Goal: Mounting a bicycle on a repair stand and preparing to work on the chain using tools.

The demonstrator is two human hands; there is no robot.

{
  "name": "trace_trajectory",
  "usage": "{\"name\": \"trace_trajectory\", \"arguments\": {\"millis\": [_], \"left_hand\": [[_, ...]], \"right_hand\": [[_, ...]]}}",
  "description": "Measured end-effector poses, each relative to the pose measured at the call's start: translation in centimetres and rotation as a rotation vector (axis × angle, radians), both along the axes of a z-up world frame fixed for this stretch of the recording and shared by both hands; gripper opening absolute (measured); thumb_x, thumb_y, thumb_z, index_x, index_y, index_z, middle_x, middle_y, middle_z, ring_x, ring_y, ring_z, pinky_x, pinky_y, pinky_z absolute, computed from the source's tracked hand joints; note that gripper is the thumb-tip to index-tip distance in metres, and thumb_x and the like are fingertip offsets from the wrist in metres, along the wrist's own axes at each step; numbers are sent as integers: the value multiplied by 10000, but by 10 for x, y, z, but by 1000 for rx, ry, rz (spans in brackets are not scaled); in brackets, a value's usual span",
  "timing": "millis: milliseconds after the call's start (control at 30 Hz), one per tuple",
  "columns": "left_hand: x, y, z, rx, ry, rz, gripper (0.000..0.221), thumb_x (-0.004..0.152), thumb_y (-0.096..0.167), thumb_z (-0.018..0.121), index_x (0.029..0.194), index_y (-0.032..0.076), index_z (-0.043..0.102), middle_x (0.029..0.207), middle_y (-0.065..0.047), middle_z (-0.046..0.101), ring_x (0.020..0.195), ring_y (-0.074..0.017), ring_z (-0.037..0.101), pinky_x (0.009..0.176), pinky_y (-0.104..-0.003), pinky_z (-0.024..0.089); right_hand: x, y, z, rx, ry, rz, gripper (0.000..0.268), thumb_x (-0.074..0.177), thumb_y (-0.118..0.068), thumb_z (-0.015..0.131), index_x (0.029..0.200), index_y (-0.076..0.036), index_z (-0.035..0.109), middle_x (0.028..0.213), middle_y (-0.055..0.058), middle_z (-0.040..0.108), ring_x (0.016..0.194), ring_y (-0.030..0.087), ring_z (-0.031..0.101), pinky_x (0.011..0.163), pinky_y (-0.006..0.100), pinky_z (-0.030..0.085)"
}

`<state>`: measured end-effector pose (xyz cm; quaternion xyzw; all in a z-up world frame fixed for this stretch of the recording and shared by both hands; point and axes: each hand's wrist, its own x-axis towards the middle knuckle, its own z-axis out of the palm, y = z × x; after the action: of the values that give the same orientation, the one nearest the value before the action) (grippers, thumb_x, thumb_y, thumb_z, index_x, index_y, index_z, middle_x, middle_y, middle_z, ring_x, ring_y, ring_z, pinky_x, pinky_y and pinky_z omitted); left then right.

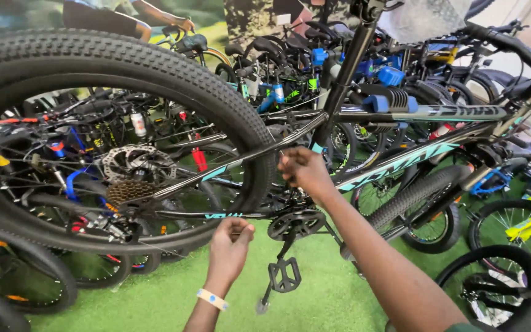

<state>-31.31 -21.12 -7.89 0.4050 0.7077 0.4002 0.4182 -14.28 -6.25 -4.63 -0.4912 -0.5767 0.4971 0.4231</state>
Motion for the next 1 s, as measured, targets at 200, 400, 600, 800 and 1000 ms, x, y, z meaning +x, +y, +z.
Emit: {"name": "trace_trajectory", "arguments": {"millis": [200,400,600,800,1000], "left_hand": [[38,46,-21,78,-158,-11,137,915,221,706,1026,142,712,1043,-18,766,991,-172,719,880,-336,561],[57,93,-47,246,-156,49,272,886,200,708,1143,128,760,1107,-37,821,983,-148,766,830,-320,578],[81,99,-6,211,-47,119,406,932,300,564,1255,153,761,1249,-47,799,1156,-197,741,957,-345,545],[117,100,35,161,-151,366,481,963,384,482,1367,223,688,1345,-10,748,1237,-169,682,1041,-327,514],[143,107,51,257,-79,573,405,918,307,593,1261,167,755,1258,-24,789,1165,-157,724,1020,-314,558]], "right_hand": [[14,2,25,70,-181,165,104,1029,-157,585,1039,-54,585,1165,115,773,728,143,705,544,178,555],[28,14,-5,211,-271,407,323,968,-53,587,1288,-32,551,1061,93,729,849,186,742,789,303,663],[27,15,-17,-89,104,293,84,1029,-134,626,973,-78,599,778,61,620,668,165,552,607,277,482],[24,18,5,-233,273,238,136,1024,-109,639,895,-91,600,823,46,604,735,182,515,631,286,409],[42,29,-21,432,12,390,309,956,-60,566,1256,-58,642,1169,107,709,1076,219,683,944,329,532]]}}
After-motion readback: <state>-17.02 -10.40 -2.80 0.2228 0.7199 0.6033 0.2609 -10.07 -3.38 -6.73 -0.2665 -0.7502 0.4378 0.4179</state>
